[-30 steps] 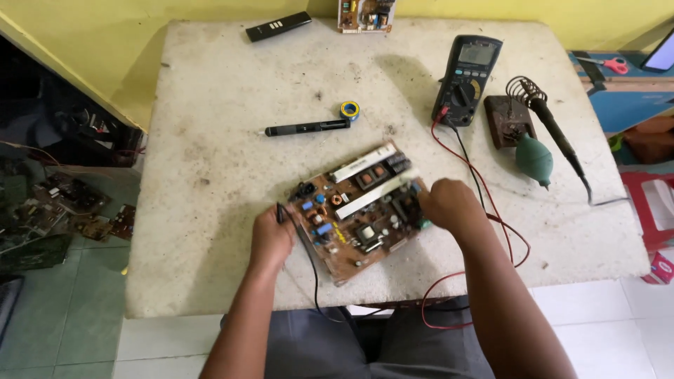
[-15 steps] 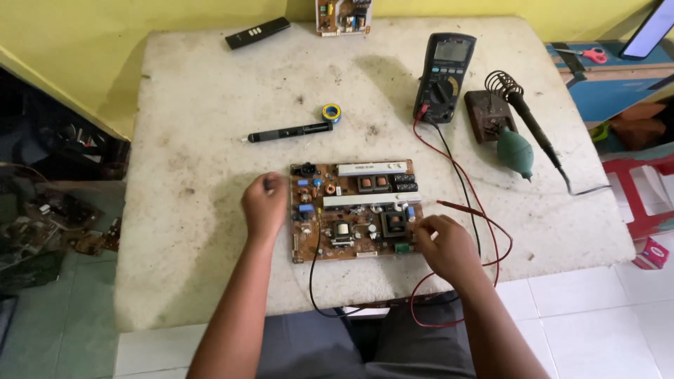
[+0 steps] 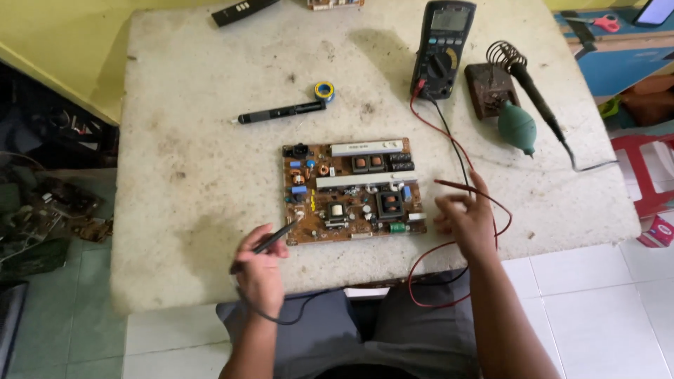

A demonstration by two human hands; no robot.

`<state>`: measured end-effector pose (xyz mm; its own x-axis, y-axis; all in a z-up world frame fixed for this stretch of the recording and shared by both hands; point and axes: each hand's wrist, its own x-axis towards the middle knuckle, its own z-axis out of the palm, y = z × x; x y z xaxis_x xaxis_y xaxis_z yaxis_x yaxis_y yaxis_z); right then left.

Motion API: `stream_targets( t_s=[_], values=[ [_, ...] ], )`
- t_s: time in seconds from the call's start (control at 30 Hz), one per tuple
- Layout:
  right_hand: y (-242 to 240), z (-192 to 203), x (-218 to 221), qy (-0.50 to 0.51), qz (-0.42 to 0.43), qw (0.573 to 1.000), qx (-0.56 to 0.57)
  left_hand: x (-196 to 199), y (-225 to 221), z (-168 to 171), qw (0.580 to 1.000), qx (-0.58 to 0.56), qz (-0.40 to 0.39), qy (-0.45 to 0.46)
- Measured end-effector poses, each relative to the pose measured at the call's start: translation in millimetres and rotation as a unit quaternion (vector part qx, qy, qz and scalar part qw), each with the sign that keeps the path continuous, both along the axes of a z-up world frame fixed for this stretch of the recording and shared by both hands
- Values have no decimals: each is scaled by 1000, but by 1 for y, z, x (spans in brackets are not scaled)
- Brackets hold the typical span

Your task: Testing a circuit board using a multimeter and cleaning it with an air bulb on a repair bench.

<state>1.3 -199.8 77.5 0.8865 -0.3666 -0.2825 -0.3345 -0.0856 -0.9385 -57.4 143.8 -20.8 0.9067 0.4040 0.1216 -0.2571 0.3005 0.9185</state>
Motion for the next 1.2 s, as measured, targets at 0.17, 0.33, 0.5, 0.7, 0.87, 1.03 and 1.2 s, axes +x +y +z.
stream_targets(
  t_s=[0.17, 0.33, 0.5, 0.7, 0.87, 1.03, 1.2],
  values=[
    [-10, -24, 18, -26, -24, 996, -77, -9, -40, 26, 993, 83, 56, 56],
    [-22, -51, 12, -201, -106, 971, -80, 1, -61, 16, 989, 141, 13, -52],
    [-15, -82, -13, -357, -111, 923, 86, 12, -93, 27, 957, 213, -29, -192],
    [-25, -106, -19, -414, -91, 901, 89, 26, -94, 17, 921, 298, -8, -251],
    [-16, -86, -31, -443, -45, 895, 4, 25, -96, 26, 907, 318, 22, -276],
    [-9, -91, -40, -488, -13, 873, -7, 25, -86, 28, 910, 321, 20, -263],
    [41, -48, -58, -534, 68, 840, -70, 21, -78, 28, 900, 354, 11, -255]
  ],
)
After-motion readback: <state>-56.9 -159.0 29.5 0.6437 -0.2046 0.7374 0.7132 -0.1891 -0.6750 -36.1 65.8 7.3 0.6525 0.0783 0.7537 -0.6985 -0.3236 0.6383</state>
